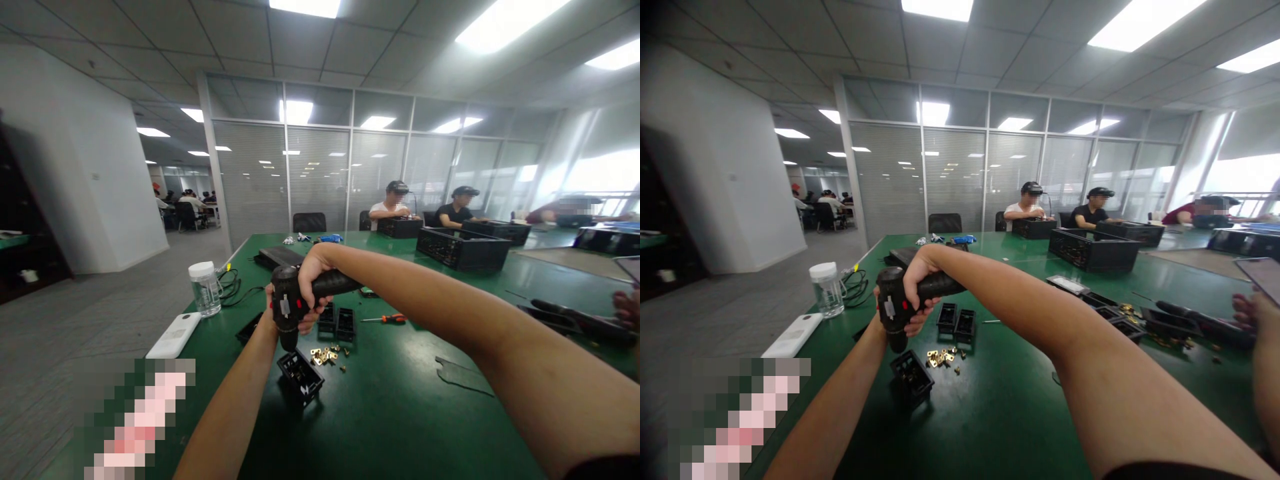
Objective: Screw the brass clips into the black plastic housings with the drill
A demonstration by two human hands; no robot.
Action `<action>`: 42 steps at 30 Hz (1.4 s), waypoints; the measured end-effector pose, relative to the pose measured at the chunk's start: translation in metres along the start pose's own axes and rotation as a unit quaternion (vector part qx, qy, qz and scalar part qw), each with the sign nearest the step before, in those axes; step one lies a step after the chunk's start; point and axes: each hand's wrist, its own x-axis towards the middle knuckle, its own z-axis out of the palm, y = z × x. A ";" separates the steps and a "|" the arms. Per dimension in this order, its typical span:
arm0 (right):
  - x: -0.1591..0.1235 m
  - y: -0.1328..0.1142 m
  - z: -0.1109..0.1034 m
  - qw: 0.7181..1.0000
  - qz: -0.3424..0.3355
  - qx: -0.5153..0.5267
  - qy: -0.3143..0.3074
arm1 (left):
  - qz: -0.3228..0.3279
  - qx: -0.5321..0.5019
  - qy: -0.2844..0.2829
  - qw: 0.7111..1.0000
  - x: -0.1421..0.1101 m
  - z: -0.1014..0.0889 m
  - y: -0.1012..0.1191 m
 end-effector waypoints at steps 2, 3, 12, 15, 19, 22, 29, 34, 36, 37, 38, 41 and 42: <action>0.001 0.000 -0.001 1.000 -0.001 -0.001 0.000 | 0.001 0.000 0.001 1.000 -0.001 -0.004 -0.001; 0.001 0.000 -0.001 1.000 -0.001 0.000 0.001 | 0.001 0.000 0.001 1.000 -0.002 -0.006 -0.002; -0.011 -0.006 0.015 0.996 0.051 0.053 0.049 | 0.017 -0.006 0.001 1.000 -0.001 -0.003 -0.004; -0.017 -0.009 0.023 0.991 0.083 0.077 0.064 | 0.019 -0.003 -0.003 1.000 -0.001 -0.002 -0.003; -0.024 -0.013 0.034 0.984 0.105 0.075 0.124 | 0.013 0.000 -0.005 1.000 -0.001 -0.003 -0.003; -0.027 -0.015 0.041 0.978 0.089 0.050 0.180 | 0.004 -0.001 -0.006 1.000 -0.001 -0.003 -0.002; -0.028 -0.016 0.047 0.900 0.224 0.046 0.370 | 0.004 -0.007 -0.016 1.000 0.000 -0.004 -0.002; -0.028 -0.016 0.047 0.856 0.295 0.021 0.424 | 0.006 -0.014 -0.012 1.000 0.001 -0.001 -0.003; -0.028 -0.015 0.047 0.874 0.266 -0.005 0.407 | 0.007 -0.015 -0.006 1.000 0.001 0.000 -0.003; -0.028 -0.015 0.048 0.886 0.243 -0.016 0.395 | 0.007 -0.014 -0.003 1.000 0.001 0.000 -0.002; -0.029 -0.015 0.048 0.897 0.218 -0.027 0.384 | 0.005 -0.012 -0.001 1.000 0.001 0.000 -0.002; -0.029 -0.016 0.049 0.928 0.139 -0.060 0.341 | -0.004 -0.003 -0.003 1.000 0.000 -0.002 0.000; -0.030 -0.016 0.049 0.936 0.114 -0.069 0.325 | -0.005 0.000 -0.004 1.000 0.000 -0.002 0.001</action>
